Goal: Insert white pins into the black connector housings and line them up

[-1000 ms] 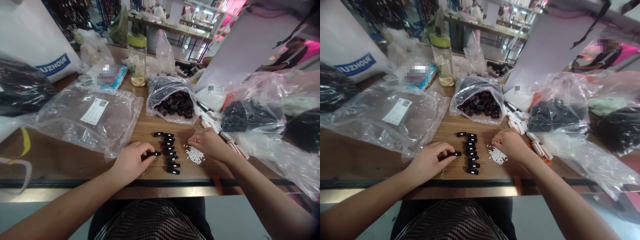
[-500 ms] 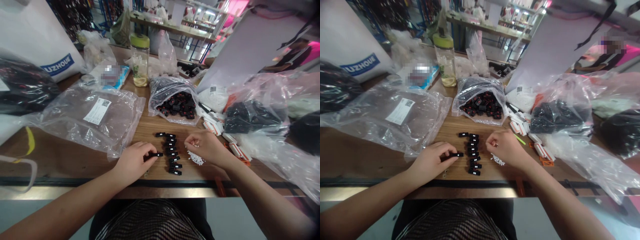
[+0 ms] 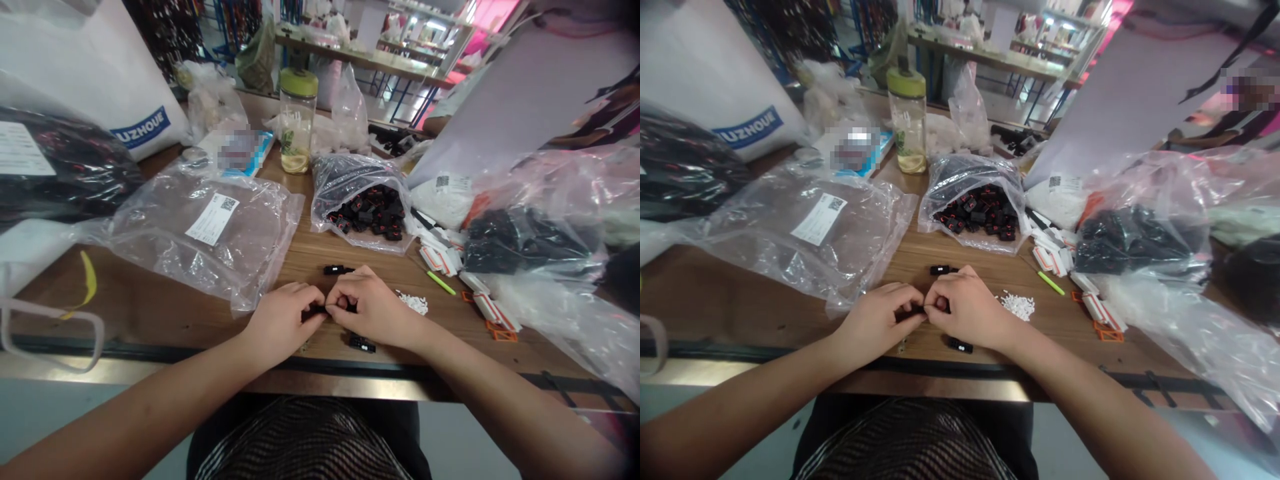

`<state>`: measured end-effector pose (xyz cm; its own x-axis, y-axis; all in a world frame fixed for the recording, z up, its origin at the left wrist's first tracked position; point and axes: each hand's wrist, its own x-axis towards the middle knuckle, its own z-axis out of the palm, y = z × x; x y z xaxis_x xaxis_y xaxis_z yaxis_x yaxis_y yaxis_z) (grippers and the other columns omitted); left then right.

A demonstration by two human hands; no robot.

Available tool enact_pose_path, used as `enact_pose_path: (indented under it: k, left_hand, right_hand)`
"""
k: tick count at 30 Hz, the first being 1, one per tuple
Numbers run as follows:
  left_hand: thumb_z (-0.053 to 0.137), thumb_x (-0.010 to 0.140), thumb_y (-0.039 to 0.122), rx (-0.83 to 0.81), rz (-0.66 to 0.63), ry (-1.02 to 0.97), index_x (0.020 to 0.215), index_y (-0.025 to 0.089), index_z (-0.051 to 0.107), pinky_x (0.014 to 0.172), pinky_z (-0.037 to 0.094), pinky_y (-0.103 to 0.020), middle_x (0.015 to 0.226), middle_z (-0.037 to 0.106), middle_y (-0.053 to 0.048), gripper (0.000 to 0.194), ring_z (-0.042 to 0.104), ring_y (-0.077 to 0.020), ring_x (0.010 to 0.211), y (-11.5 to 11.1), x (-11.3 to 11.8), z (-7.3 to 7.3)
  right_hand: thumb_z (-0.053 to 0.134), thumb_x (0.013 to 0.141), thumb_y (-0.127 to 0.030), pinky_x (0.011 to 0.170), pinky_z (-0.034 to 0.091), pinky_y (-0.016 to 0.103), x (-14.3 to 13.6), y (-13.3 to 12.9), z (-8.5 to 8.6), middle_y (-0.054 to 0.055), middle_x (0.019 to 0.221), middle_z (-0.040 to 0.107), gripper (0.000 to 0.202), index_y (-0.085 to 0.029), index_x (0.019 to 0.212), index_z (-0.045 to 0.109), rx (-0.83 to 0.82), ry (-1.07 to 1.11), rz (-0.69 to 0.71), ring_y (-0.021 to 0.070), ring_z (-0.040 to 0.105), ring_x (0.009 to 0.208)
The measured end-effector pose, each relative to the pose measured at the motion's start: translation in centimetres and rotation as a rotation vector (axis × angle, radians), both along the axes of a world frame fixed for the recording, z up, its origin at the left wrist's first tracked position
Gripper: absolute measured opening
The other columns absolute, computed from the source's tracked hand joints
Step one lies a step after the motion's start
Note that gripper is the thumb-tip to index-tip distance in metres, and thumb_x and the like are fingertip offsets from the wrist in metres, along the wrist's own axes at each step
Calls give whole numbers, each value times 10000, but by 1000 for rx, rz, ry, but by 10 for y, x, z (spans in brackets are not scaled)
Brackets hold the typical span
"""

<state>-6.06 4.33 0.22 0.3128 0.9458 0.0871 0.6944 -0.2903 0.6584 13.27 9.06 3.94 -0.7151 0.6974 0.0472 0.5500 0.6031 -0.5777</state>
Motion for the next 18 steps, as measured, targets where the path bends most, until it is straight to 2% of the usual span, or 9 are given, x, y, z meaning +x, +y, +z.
enact_pose_path:
  k: [14,18]
  left_hand:
    - [683,808,146,6,-4,15,821,209,602,679,454,-306,781,620,7,103,600,-192,777,0,0,2]
    - [691,816,162,-2,6,7,847,210,615,691,462,-314,817,642,3,95,606,-192,785,0,0,1]
  right_hand:
    - [586,815,-155,812,313,315,-6,-4,7,-8,732,659,89,-184,756,647,85,-118,60,141,562,727]
    - [562,875,-162,835,302,340,-4,-5,16,23,755,670,162,-181,767,682,169,-208,115,165,560,770]
